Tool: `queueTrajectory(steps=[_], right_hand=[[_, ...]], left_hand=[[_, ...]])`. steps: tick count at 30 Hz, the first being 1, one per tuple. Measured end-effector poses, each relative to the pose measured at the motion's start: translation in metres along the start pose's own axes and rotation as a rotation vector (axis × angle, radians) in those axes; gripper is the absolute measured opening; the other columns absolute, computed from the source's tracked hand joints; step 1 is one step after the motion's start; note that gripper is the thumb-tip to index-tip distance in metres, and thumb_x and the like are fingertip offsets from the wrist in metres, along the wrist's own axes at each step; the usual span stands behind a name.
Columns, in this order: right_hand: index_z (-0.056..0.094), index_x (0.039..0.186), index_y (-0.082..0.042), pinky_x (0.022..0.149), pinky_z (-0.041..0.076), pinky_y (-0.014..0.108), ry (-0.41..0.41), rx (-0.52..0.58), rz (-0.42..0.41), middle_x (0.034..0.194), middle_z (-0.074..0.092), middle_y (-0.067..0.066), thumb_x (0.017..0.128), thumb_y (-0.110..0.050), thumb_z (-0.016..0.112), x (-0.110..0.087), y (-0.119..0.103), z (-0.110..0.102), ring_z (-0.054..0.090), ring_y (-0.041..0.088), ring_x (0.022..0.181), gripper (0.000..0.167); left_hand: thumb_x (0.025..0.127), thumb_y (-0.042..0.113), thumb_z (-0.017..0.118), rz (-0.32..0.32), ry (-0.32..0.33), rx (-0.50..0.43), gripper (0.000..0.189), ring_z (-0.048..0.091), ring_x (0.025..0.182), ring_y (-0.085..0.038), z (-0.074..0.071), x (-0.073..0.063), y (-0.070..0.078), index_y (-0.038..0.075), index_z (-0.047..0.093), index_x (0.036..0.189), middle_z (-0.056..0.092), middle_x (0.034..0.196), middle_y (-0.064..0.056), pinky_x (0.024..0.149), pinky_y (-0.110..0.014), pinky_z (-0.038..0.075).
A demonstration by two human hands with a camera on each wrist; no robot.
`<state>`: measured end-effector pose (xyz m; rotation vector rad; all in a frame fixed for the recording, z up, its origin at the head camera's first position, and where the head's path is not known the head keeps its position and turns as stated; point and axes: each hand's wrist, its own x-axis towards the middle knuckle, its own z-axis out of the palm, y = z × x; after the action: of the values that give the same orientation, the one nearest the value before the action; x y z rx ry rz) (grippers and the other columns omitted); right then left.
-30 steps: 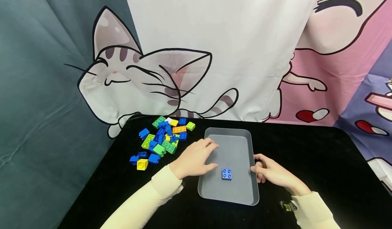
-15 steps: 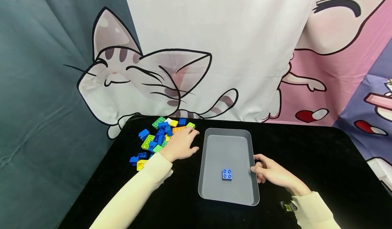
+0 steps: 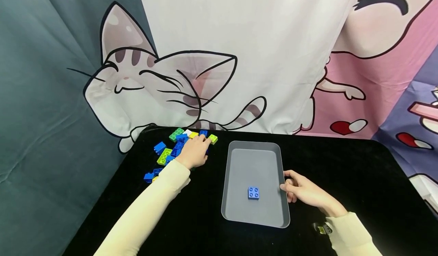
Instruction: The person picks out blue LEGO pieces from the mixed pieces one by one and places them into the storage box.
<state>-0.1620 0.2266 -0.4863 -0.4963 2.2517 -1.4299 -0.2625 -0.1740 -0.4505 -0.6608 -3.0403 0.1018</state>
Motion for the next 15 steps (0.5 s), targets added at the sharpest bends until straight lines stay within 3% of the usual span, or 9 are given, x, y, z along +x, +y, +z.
queueTrajectory(steps=[8, 15], right_hand=[[0.037, 0.143, 0.012, 0.063, 0.056, 0.029, 0.006, -0.002, 0.000, 0.077, 0.061, 0.011, 0.104, -0.017, 0.060, 0.001, -0.001, 0.001, 0.065, 0.017, 0.068, 0.054], [0.036, 0.144, 0.012, 0.063, 0.056, 0.029, 0.007, -0.006, 0.007, 0.077, 0.061, 0.010, 0.104, -0.018, 0.060, 0.000, -0.001, 0.000, 0.065, 0.017, 0.068, 0.055]], left_hand=[[0.088, 0.012, 0.077, 0.001, -0.001, -0.077, 0.041, 0.067, 0.106, -0.030, 0.005, 0.004, -0.006, 0.011, 0.067, 0.127, 0.061, 0.124, -0.013, 0.088, -0.046, 0.060], [0.087, 0.006, 0.077, 0.007, 0.043, -0.151, 0.036, 0.064, 0.108, -0.027, 0.011, 0.003, -0.009, 0.008, 0.068, 0.122, 0.058, 0.121, -0.012, 0.098, -0.044, 0.057]])
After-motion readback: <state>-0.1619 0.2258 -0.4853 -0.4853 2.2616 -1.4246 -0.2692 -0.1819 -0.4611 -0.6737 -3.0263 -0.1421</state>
